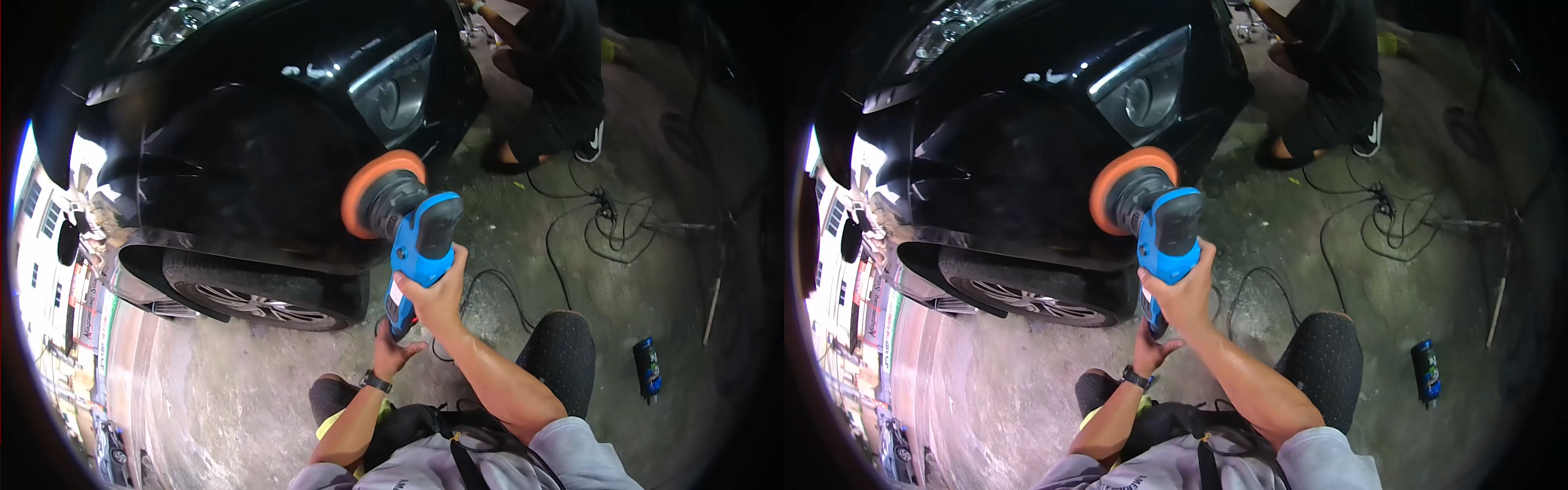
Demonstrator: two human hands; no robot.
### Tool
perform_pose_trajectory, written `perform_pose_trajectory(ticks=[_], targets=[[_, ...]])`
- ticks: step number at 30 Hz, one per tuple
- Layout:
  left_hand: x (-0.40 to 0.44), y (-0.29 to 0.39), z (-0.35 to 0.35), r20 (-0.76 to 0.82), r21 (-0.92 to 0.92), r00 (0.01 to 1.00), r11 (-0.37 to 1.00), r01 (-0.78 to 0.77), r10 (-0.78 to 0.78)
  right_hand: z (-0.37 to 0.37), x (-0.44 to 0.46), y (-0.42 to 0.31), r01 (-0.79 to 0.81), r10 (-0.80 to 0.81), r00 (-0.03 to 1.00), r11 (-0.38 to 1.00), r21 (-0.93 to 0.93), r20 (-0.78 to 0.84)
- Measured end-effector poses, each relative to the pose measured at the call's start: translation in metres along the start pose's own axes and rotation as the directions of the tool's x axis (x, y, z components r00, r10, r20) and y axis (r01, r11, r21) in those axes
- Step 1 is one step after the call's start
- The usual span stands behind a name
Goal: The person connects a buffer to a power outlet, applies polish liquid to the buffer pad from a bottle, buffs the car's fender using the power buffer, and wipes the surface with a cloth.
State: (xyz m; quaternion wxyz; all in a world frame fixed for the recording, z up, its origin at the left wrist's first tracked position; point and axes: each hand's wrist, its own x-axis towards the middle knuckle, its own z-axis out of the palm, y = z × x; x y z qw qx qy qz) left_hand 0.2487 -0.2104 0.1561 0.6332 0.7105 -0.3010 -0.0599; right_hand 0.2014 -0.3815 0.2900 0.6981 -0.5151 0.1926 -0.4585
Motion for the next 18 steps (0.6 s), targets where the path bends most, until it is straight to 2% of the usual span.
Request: perform_pose_trajectory(ticks=[2,3,4,6,8,9,10,12,13,14,16,18], targets=[[-0.001,-0.021,-0.012,0.184,0.212,0.979,0.976,0.045,-0.085,-0.012,0.007,-0.001,-0.041,0.041,0.999,0.999,0.016,0.003],[0.004,-0.017,-0.014,0.140,0.462,0.976,0.883,0.083,-0.165,-0.017,0.011,0.010,-0.103,0.100,0.995,0.988,0.118,0.028],[0.007,0.000,-0.008,0.149,0.458,0.973,0.884,0.089,-0.175,-0.023,0.015,0.017,-0.163,0.155,0.986,0.962,0.219,0.057],[0.010,0.045,0.007,-0.002,0.780,0.977,0.611,0.136,-0.214,-0.038,0.030,0.021,-0.197,0.184,0.979,0.962,0.187,0.085],[0.005,0.050,0.020,-0.009,0.797,0.978,0.589,0.133,-0.208,-0.045,0.046,0.031,-0.226,0.235,0.971,0.858,0.461,0.038],[0.005,0.050,0.027,-0.049,0.821,0.979,0.550,0.153,-0.198,-0.045,0.056,0.036,-0.109,0.139,0.989,0.924,0.368,-0.056],[0.005,0.050,0.032,-0.094,0.841,0.978,0.511,0.178,-0.186,-0.048,0.069,0.035,-0.110,0.144,0.987,0.921,0.373,-0.066],[0.008,0.065,0.037,-0.108,0.875,0.975,0.447,0.185,-0.193,-0.062,0.090,0.030,-0.070,0.082,0.996,0.972,0.222,-0.042],[0.012,0.069,0.040,-0.121,0.901,0.975,0.391,0.187,-0.186,-0.068,0.098,0.031,-0.160,0.167,0.986,0.939,0.306,0.005],[0.016,0.069,0.041,-0.117,0.906,0.975,0.382,0.184,-0.191,-0.071,0.107,0.033,-0.166,0.175,0.985,0.936,0.311,-0.001],[0.023,0.069,0.042,-0.096,0.925,0.971,0.339,0.169,-0.220,-0.077,0.124,0.040,-0.327,0.334,0.942,0.902,0.281,0.026],[0.029,0.074,0.049,-0.105,0.936,0.957,0.299,0.187,-0.271,-0.081,0.141,0.056,-0.362,0.369,0.929,0.886,0.289,0.031]])
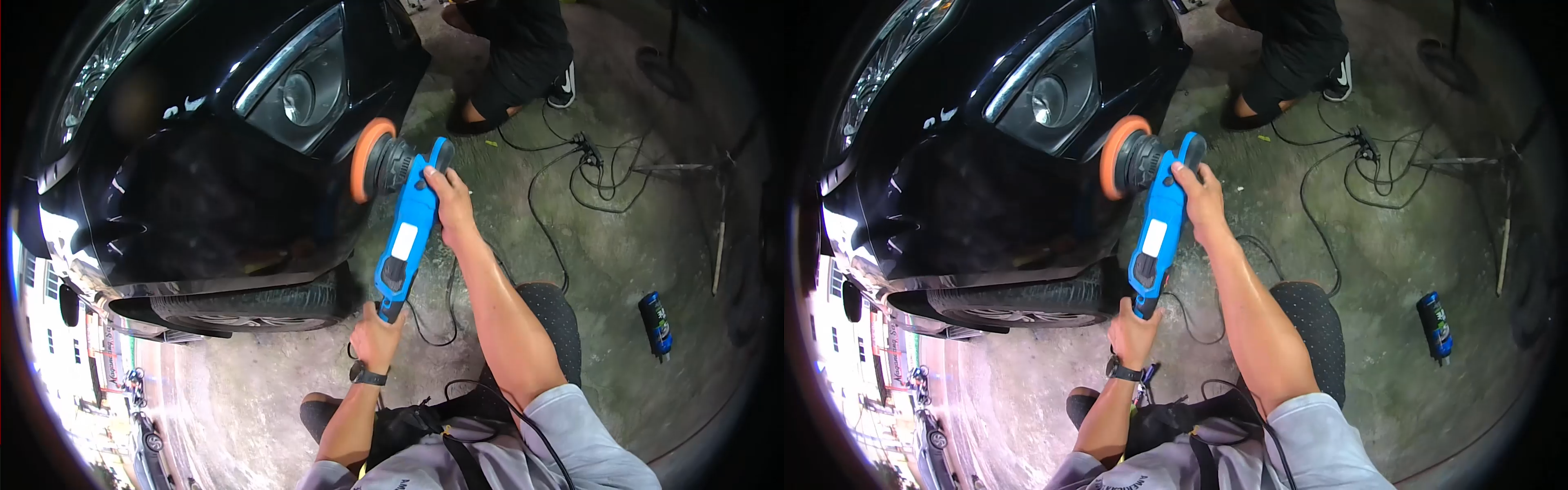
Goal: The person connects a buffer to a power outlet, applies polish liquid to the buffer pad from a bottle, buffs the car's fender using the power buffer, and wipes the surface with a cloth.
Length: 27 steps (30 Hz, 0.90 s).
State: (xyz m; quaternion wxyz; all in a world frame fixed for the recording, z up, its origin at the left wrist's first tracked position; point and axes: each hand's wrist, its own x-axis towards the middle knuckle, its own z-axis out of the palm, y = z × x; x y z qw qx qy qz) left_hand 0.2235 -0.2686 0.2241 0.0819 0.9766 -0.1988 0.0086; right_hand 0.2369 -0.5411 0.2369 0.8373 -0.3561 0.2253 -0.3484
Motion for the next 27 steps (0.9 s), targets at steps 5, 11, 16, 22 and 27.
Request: perform_pose_trajectory(ticks=[5,11,16,22,27], targets=[[0.014,0.031,-0.006,0.020,0.029,0.999,0.999,0.024,-0.025,-0.019,0.047,0.002,-0.158,0.157,0.987,0.987,0.029,0.041],[-0.003,0.010,0.001,0.022,0.072,0.998,0.995,0.062,-0.064,-0.021,0.035,-0.002,-0.266,0.308,0.939,0.932,-0.247,0.153],[-0.039,-0.039,-0.006,0.013,0.054,1.000,0.998,0.024,-0.025,-0.030,0.005,0.010,-0.311,0.490,0.817,0.818,-0.483,0.304],[-0.057,-0.048,0.012,-0.016,0.113,0.996,0.989,0.095,-0.093,-0.036,-0.001,0.031,-0.369,0.523,0.775,0.830,-0.418,0.354],[-0.040,-0.014,0.013,0.050,0.191,0.994,0.978,0.087,-0.098,-0.040,0.023,0.024,-0.363,0.469,0.827,0.866,-0.343,0.309]])
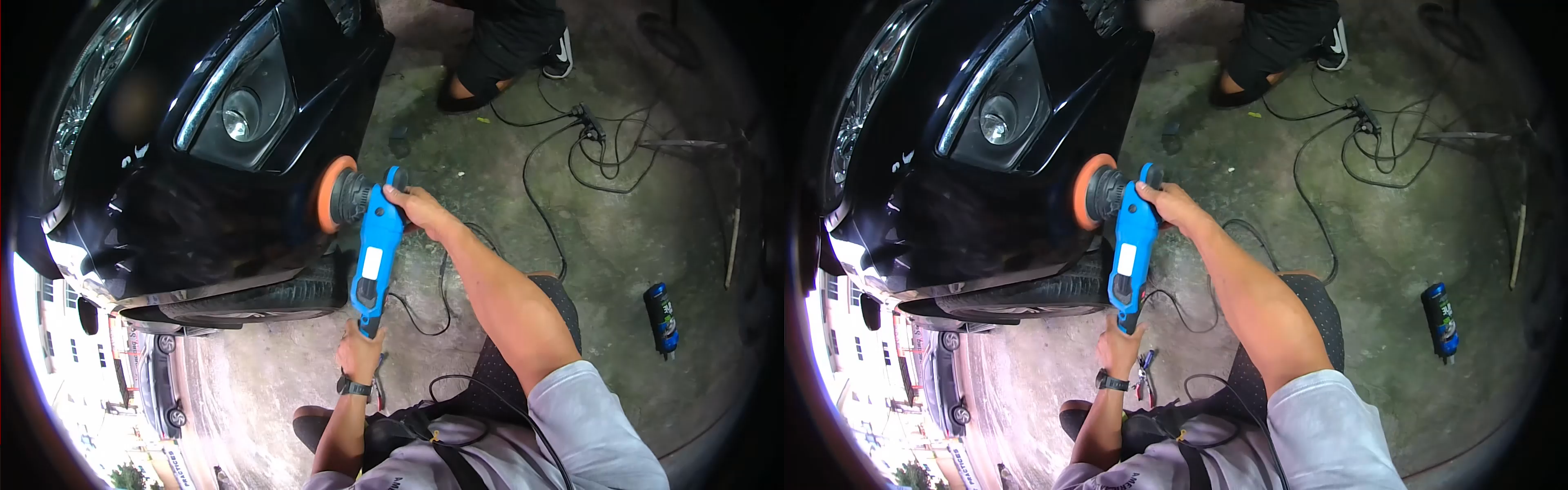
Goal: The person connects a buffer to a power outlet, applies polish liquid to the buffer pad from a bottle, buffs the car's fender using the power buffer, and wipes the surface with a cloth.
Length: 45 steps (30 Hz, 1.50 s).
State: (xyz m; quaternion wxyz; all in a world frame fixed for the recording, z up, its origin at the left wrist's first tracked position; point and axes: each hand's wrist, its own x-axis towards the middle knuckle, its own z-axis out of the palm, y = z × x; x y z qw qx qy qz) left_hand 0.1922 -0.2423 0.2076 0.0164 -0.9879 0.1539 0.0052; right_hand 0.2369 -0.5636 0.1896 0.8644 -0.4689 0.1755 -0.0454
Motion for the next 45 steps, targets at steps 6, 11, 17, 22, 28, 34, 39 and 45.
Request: perform_pose_trajectory(ticks=[6,11,17,22,28,34,39,45], targets=[[0.017,0.027,-0.013,0.073,-0.012,0.997,1.000,-0.008,0.009,-0.013,0.027,0.003,0.042,-0.036,0.998,0.992,0.121,-0.050],[0.038,0.048,-0.026,0.125,-0.017,0.991,0.999,-0.038,0.040,-0.021,0.046,-0.001,0.099,-0.062,0.988,0.959,0.267,-0.142],[0.062,0.072,-0.034,0.107,-0.009,0.986,0.992,-0.127,0.127,-0.034,0.082,-0.002,0.180,-0.083,0.963,0.905,0.384,-0.258],[0.081,0.087,-0.031,0.096,-0.021,0.982,0.987,-0.162,0.163,-0.045,0.100,-0.010,0.218,-0.100,0.959,0.860,0.461,-0.266],[0.101,0.098,-0.037,0.066,-0.035,0.980,0.982,-0.185,0.187,-0.059,0.114,-0.021,0.276,-0.172,0.958,0.775,0.568,-0.231],[0.102,0.103,-0.034,0.044,-0.085,0.981,0.979,-0.183,0.187,-0.069,0.102,-0.037,0.284,-0.210,0.958,0.792,0.541,-0.195],[0.098,0.100,-0.038,0.039,-0.077,0.982,0.981,-0.180,0.183,-0.072,0.088,-0.044,0.319,-0.287,0.947,0.803,0.504,-0.143],[0.089,0.083,-0.035,0.019,-0.080,0.984,0.981,-0.176,0.178,-0.074,0.068,-0.044,0.249,-0.219,0.963,0.944,0.217,-0.154]])
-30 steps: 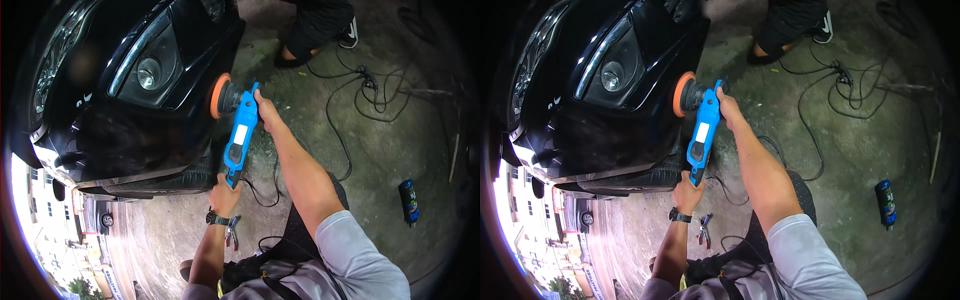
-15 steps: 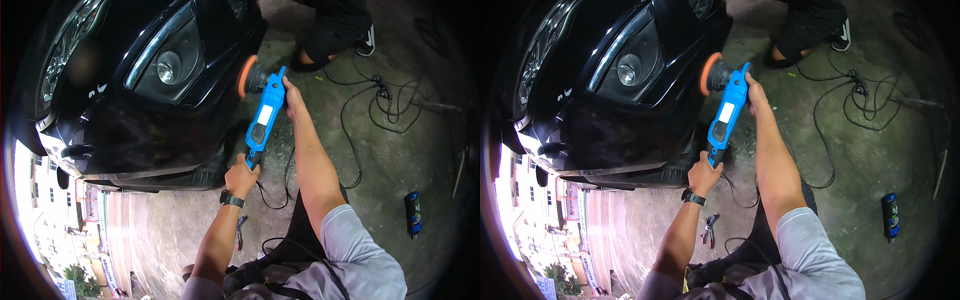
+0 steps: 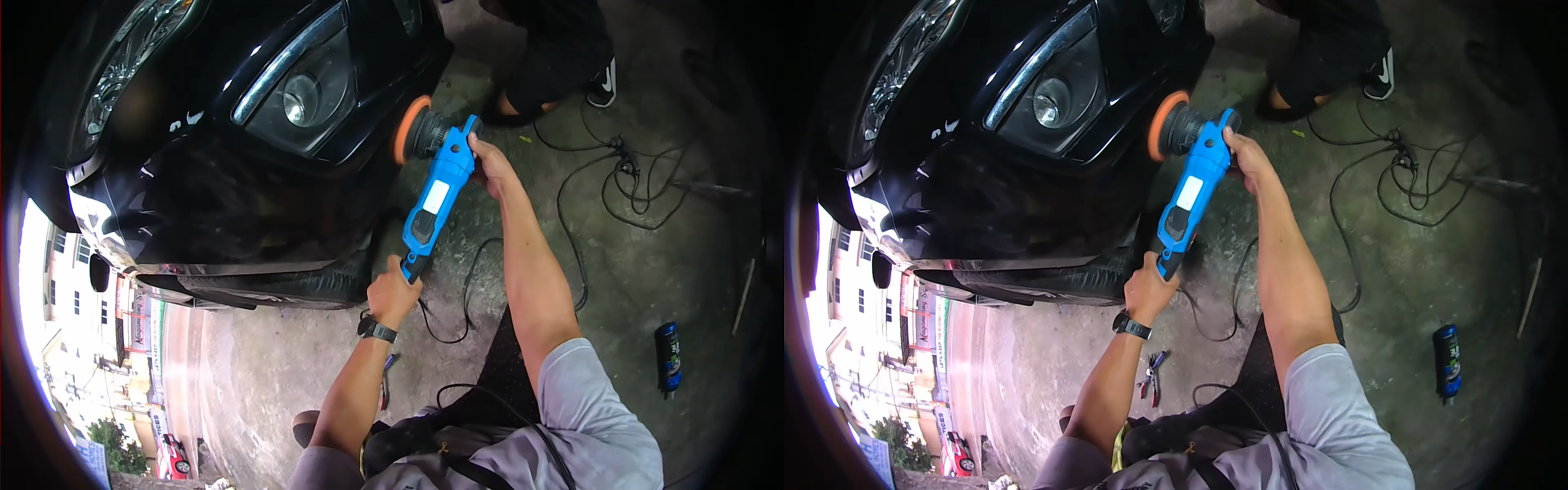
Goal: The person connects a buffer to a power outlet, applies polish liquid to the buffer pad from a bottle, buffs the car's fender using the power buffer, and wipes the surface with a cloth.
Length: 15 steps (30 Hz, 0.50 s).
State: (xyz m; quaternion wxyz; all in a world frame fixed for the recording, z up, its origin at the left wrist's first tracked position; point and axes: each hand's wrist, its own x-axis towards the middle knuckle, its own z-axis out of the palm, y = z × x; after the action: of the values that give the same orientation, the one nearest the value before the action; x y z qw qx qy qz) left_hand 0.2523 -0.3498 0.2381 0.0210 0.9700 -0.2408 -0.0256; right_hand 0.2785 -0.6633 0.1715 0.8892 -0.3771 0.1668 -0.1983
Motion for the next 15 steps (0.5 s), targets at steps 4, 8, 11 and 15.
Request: perform_pose_trajectory(ticks=[4,8,11,15], targets=[[-0.008,-0.017,0.012,0.012,0.001,1.000,1.000,0.014,-0.014,-0.003,-0.005,0.008,-0.004,0.014,0.996,0.994,-0.113,0.092],[-0.018,-0.023,0.017,0.031,-0.011,0.999,0.999,0.044,-0.044,-0.002,-0.007,0.017,-0.042,0.055,0.992,0.992,-0.115,0.112],[-0.021,-0.027,0.020,0.032,-0.033,0.999,0.998,0.045,-0.044,-0.004,-0.007,0.018,-0.051,0.063,0.987,0.995,-0.082,0.150],[-0.024,-0.029,0.020,0.029,-0.034,0.999,0.999,0.039,-0.038,-0.001,-0.015,0.012,-0.022,0.029,0.984,0.999,-0.044,0.178]])
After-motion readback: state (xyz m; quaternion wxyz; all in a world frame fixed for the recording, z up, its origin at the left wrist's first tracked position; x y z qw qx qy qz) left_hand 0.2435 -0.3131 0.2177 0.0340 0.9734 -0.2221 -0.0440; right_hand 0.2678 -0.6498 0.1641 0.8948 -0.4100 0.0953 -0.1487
